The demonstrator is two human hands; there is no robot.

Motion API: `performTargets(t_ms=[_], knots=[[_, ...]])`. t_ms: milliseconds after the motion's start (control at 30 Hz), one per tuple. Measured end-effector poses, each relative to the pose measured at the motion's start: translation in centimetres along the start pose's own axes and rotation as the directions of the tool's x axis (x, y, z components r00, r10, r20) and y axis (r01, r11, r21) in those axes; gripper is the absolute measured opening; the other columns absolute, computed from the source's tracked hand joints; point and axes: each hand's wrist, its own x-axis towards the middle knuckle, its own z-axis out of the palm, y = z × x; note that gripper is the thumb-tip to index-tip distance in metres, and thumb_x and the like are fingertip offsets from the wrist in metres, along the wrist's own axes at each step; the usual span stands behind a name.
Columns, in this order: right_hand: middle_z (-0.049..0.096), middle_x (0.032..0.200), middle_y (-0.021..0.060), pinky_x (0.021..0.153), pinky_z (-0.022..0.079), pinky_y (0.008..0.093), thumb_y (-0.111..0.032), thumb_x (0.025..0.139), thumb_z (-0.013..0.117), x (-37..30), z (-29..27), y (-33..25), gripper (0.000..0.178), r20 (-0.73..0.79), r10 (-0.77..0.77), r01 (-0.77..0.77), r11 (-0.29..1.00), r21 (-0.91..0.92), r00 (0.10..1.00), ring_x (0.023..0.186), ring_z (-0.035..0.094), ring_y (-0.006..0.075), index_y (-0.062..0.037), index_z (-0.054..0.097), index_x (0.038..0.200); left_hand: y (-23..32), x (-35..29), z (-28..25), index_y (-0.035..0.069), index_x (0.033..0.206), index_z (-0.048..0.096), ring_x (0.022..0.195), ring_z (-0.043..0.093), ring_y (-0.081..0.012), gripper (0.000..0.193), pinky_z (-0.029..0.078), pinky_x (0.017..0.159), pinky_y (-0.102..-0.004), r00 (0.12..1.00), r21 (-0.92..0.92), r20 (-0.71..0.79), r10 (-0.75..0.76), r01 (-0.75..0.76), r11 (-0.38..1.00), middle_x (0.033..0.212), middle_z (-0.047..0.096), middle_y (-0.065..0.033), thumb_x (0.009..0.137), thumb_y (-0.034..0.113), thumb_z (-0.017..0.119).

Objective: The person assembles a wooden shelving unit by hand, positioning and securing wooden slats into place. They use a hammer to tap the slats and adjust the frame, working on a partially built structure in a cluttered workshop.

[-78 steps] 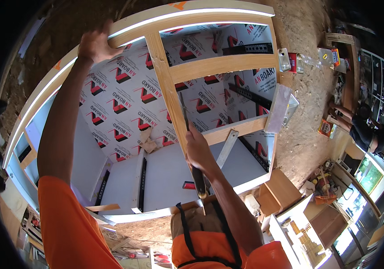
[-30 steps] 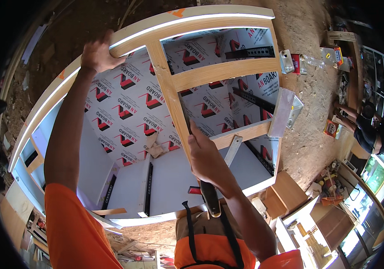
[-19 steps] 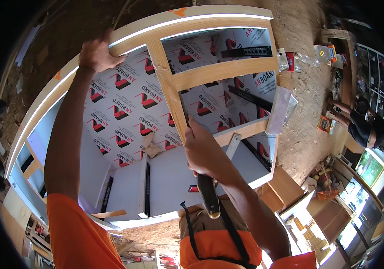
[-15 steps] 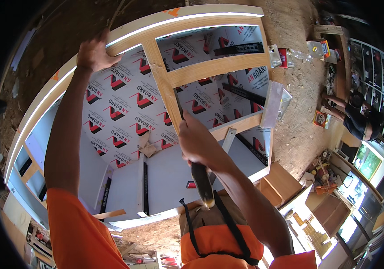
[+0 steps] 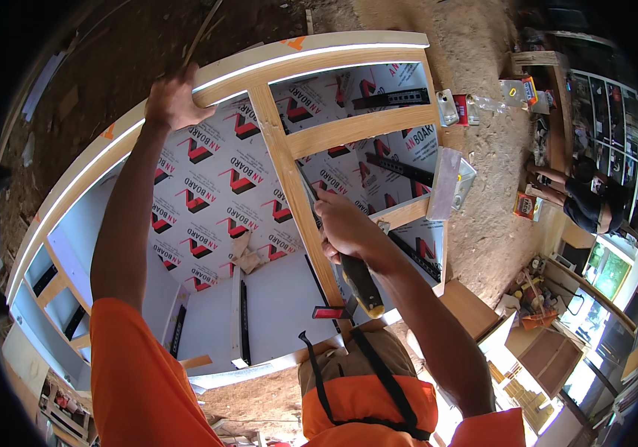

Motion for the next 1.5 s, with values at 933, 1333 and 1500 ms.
performTargets(t_ms=[933,1333,1500], knots=[[0.040,0.071,0.0024,0.042,0.034,0.0285,-0.016,0.103,0.038,4.3,1.6,-3.3,0.009,0.030,-0.046,0.049,0.996,-0.078,0.998,0.049,0.037,0.0082,-0.0094,0.041,0.097,0.5,-0.4,-0.4,0.006,0.137,0.048,0.096,0.075,-0.0377,0.086,0.059,0.090,-0.0502,0.998,-0.043,-0.056,0.025,-0.027,0.999,0.112,0.073,-0.0214,0.073,0.050,0.083],[0.039,0.074,-0.0014,0.042,0.032,0.0229,-0.025,0.106,0.040,7.2,0.4,-1.5,0.022,-0.073,0.015,-0.018,0.999,-0.035,0.997,0.051,0.038,0.0053,-0.0073,0.049,0.116,0.3,-0.2,-0.4,0.004,0.137,0.052,0.093,0.075,-0.0376,0.090,0.061,0.087,-0.0465,1.000,-0.022,-0.023,-0.013,0.013,1.000,0.108,0.074,-0.0214,0.067,0.051,0.084],[0.039,0.076,-0.0035,0.044,0.033,0.0240,-0.029,0.107,0.042,2.7,-1.0,-2.7,0.029,0.003,0.082,-0.082,0.996,-0.025,0.997,0.052,0.038,0.0049,-0.0164,0.047,0.132,0.1,-0.2,0.0,0.005,0.134,0.051,0.087,0.076,-0.0355,0.085,0.063,0.082,-0.0458,0.995,-0.001,-0.094,0.025,-0.025,1.000,0.102,0.075,-0.0194,0.071,0.053,0.082]])
